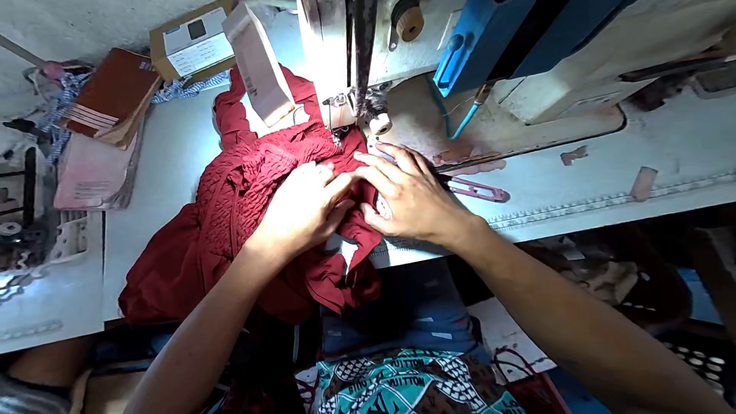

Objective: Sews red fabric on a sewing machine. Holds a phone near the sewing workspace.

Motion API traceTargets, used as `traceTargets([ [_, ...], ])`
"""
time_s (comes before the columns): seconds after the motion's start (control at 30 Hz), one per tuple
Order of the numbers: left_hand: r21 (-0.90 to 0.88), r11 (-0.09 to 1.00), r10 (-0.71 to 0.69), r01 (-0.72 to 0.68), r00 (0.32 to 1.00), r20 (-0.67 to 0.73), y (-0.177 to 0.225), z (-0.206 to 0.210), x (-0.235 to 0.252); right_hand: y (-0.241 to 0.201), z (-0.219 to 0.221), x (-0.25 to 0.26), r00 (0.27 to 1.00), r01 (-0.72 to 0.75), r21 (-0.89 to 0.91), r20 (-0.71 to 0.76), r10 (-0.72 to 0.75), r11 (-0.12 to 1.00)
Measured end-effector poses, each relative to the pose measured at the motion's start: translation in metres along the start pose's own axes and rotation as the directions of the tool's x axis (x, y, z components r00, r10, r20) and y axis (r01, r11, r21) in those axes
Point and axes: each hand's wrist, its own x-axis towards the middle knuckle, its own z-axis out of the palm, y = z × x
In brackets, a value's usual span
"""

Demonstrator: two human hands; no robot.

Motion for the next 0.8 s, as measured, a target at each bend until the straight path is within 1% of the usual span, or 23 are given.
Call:
traceTargets([
  [0.07,-0.031,0.999,-0.014,0.015,0.999,0.032,-0.008,0.006,-0.008,-0.005,-0.004,-0.003,0.999,-0.044,0.002,-0.027,0.045,0.999],
  [0.1,-0.025,0.999,-0.030,0.032,0.998,0.059,-0.007,0.005,-0.010,-0.012,-0.007,-0.009,0.993,-0.103,0.016,-0.053,0.104,0.995],
  [0.13,-0.018,0.999,-0.043,0.045,0.996,0.078,-0.004,0.004,-0.010,-0.021,-0.010,-0.017,0.978,-0.185,0.039,-0.096,0.188,0.982],
  [0.2,-0.010,0.999,-0.046,0.047,0.996,0.074,0.000,0.004,-0.009,-0.048,-0.015,-0.039,0.914,-0.352,0.095,-0.178,0.363,0.931],
  [0.23,-0.003,1.000,-0.031,0.031,0.998,0.053,0.001,0.005,-0.009,-0.062,-0.015,-0.049,0.887,-0.409,0.110,-0.185,0.423,0.906],
  [0.3,0.003,0.999,0.033,-0.033,0.999,-0.006,0.002,0.006,-0.009,-0.090,-0.012,-0.067,0.866,-0.471,0.107,-0.130,0.482,0.876],
  [0.37,0.007,0.993,0.117,-0.117,0.993,-0.027,0.002,0.007,-0.010,-0.108,-0.005,-0.075,0.864,-0.490,0.071,-0.093,0.495,0.869],
  [0.4,0.000,0.990,0.144,-0.144,0.990,-0.006,0.002,0.009,-0.010,-0.113,-0.001,-0.076,0.864,-0.493,0.049,-0.088,0.495,0.869],
  [0.47,-0.009,0.990,0.141,-0.141,0.988,0.055,0.002,0.010,-0.012,-0.116,0.006,-0.074,0.878,-0.468,0.022,-0.105,0.468,0.883],
  [0.5,-0.015,0.992,0.127,-0.127,0.988,0.082,0.001,0.010,-0.012,-0.115,0.008,-0.074,0.885,-0.448,0.045,-0.118,0.450,0.893],
  [0.53,-0.025,0.993,0.114,-0.112,0.988,0.102,0.001,0.009,-0.013,-0.114,0.008,-0.074,0.887,-0.430,0.106,-0.138,0.441,0.897],
  [0.57,-0.031,0.994,0.103,-0.100,0.988,0.116,0.000,0.008,-0.013,-0.114,0.006,-0.075,0.878,-0.418,0.213,-0.155,0.453,0.883],
  [0.6,-0.035,0.995,0.099,-0.095,0.987,0.124,-0.001,0.007,-0.014,-0.113,0.001,-0.076,0.858,-0.414,0.363,-0.152,0.491,0.835],
  [0.63,-0.039,0.995,0.095,-0.090,0.987,0.131,-0.001,0.006,-0.015,-0.112,-0.007,-0.078,0.831,-0.425,0.558,-0.071,0.551,0.713],
  [0.67,-0.030,0.996,0.083,-0.079,0.987,0.141,0.001,0.006,-0.015,-0.109,-0.016,-0.079,0.795,-0.441,0.766,0.092,0.600,0.467],
  [0.7,-0.016,0.998,0.067,-0.066,0.986,0.152,0.002,0.006,-0.015,-0.106,-0.024,-0.078,0.747,-0.434,0.893,0.286,0.600,0.115],
  [0.73,-0.004,0.998,0.056,-0.056,0.985,0.161,0.004,0.006,-0.015,-0.105,-0.030,-0.077,0.705,-0.404,0.896,0.434,0.561,-0.185],
  [0.77,0.006,0.999,0.048,-0.049,0.985,0.167,0.006,0.006,-0.014,-0.104,-0.031,-0.077,0.678,-0.388,0.860,0.509,0.529,-0.331],
  [0.8,0.010,0.999,0.042,-0.045,0.984,0.173,0.007,0.006,-0.013,-0.101,-0.030,-0.080,0.674,-0.414,0.852,0.524,0.520,-0.320],
])
